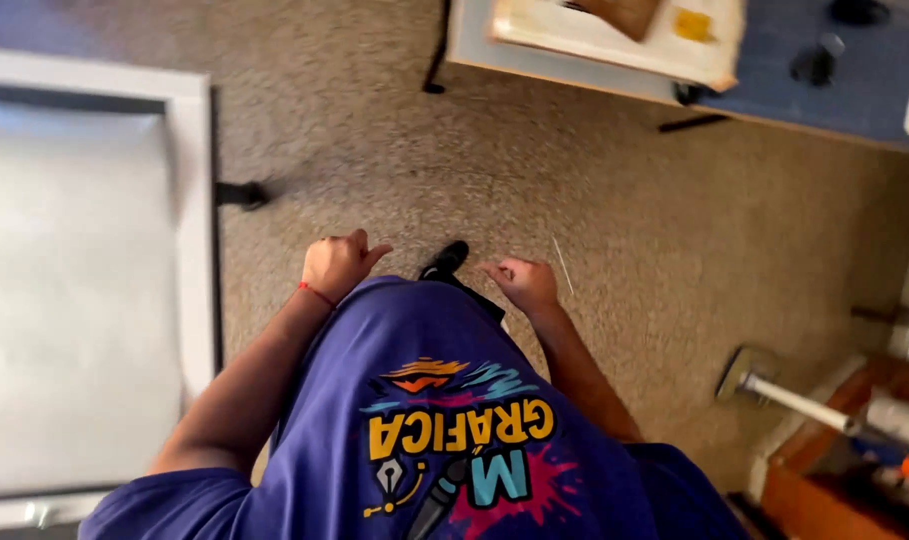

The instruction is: The person cleans a white-framed glass panel with a spray bottle and paper towels, then unrolls and places a sheet of gray film over the glass. They smooth the film by hand and secure it to the frame using yellow clamps.

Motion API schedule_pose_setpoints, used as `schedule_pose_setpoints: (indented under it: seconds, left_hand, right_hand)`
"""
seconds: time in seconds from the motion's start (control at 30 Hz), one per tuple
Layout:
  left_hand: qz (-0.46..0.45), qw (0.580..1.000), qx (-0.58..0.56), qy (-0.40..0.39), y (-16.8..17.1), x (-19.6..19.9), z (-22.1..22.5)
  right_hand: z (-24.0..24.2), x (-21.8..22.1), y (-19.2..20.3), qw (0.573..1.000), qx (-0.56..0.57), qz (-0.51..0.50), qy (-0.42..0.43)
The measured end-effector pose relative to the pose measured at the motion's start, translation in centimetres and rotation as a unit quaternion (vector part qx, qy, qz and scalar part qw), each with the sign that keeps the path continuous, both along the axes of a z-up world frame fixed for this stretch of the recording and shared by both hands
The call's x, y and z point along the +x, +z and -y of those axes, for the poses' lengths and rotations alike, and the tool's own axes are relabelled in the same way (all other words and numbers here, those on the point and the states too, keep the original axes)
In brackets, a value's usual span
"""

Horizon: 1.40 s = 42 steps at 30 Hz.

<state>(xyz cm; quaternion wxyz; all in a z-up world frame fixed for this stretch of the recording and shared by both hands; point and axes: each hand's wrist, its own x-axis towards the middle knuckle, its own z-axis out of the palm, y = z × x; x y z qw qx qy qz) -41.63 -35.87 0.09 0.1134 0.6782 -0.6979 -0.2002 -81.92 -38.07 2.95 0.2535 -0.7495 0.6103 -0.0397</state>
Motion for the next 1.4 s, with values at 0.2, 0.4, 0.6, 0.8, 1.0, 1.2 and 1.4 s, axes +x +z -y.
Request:
schedule_pose_setpoints:
  seconds: [0.2,0.4,0.6,0.8,1.0,1.2,1.4]
  left_hand:
    - [-0.049,0.996,-0.015,-0.067,5.1,-15.8,10.2]
    - [-0.283,0.945,-0.015,-0.162,8.1,-31.3,18.4]
    - [-0.713,0.522,0.461,-0.081,15.5,-44.4,23.8]
    - [-0.611,0.577,0.495,-0.222,14.8,-48.9,32.7]
    - [-0.430,0.736,0.442,-0.279,19.5,-51.6,40.2]
    - [-0.358,0.790,0.379,-0.322,20.6,-54.8,43.1]
    - [-0.358,0.796,0.445,-0.203,15.5,-53.6,39.7]
  right_hand:
    - [2.0,-12.7,1.4,0.989,-0.065,0.001,-0.132]
    - [7.5,-17.4,8.6,0.961,-0.132,0.156,-0.184]
    - [14.4,-18.6,11.0,0.923,-0.365,0.123,-0.005]
    - [20.4,-29.6,5.5,0.934,-0.349,0.041,-0.062]
    - [15.6,-40.3,-12.2,0.904,0.190,0.154,-0.349]
    - [21.1,-41.6,-7.9,0.727,0.412,0.340,-0.431]
    - [31.3,-50.0,-4.8,0.931,0.322,0.136,-0.105]
